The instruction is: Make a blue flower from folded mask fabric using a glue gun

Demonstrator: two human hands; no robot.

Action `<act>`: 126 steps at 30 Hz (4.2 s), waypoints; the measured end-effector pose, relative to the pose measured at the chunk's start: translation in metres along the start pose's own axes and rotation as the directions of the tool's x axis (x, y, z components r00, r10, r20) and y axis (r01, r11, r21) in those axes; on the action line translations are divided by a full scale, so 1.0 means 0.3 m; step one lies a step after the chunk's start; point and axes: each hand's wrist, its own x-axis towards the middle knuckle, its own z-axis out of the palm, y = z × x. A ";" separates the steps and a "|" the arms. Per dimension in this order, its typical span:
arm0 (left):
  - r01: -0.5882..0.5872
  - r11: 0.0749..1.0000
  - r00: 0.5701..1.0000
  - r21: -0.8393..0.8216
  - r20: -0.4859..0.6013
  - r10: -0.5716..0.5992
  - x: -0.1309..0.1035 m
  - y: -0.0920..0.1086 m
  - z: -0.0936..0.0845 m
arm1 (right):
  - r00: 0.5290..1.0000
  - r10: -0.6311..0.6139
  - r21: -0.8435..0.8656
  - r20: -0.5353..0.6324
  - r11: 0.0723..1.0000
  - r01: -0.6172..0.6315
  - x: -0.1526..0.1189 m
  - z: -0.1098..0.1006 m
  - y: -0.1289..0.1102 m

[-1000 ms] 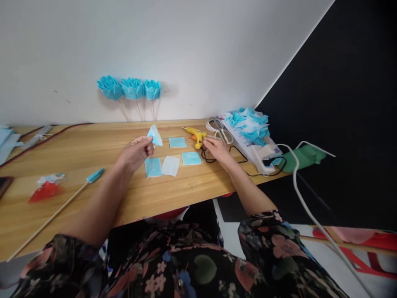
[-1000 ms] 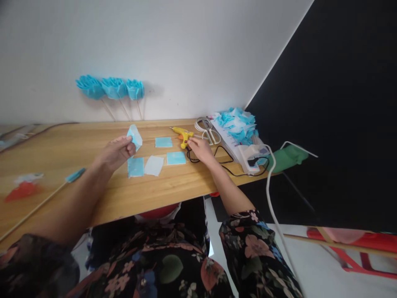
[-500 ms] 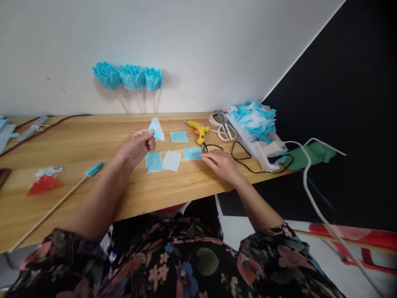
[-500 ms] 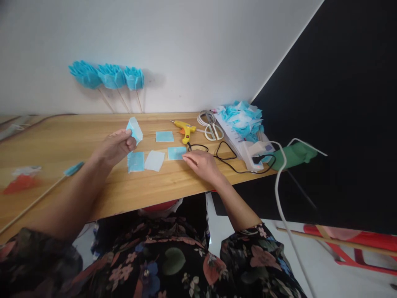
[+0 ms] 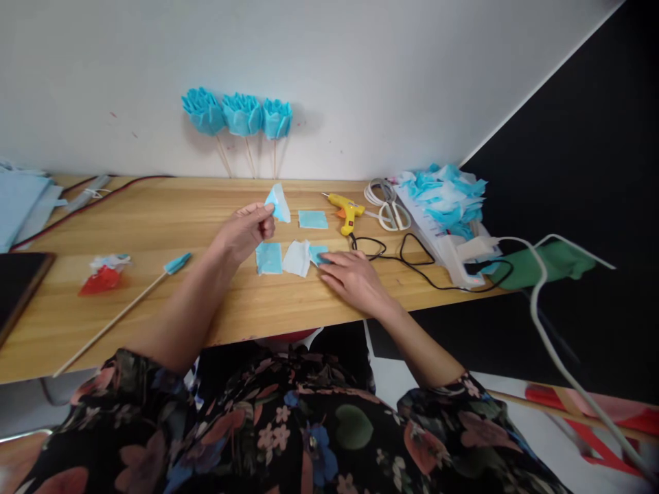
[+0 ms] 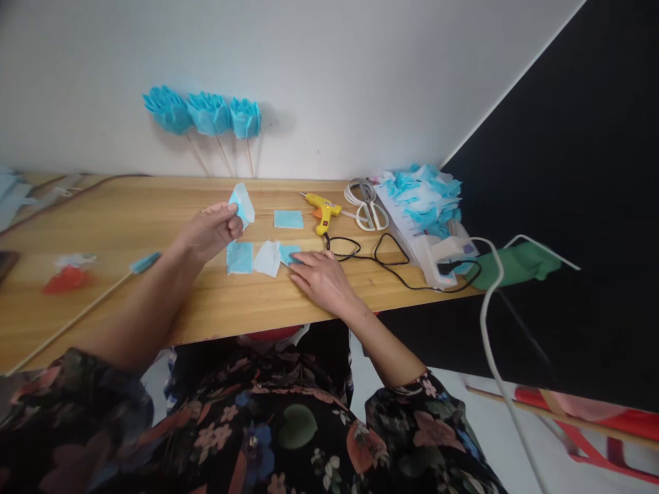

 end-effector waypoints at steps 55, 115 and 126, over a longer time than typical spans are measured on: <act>-0.109 0.994 0.981 0.012 0.160 0.106 -0.014 -0.040 0.013 | 0.888 0.437 0.940 -0.145 0.341 -0.015 0.388 0.123 0.039; -0.140 0.982 0.979 0.130 -0.130 0.157 0.025 -0.089 0.028 | 0.951 0.299 0.871 -0.072 0.483 -0.086 0.385 0.083 -0.022; -0.141 0.980 0.978 0.143 -0.135 0.160 0.020 -0.087 0.039 | 0.939 0.332 0.795 -0.092 0.592 -0.131 0.380 0.056 -0.031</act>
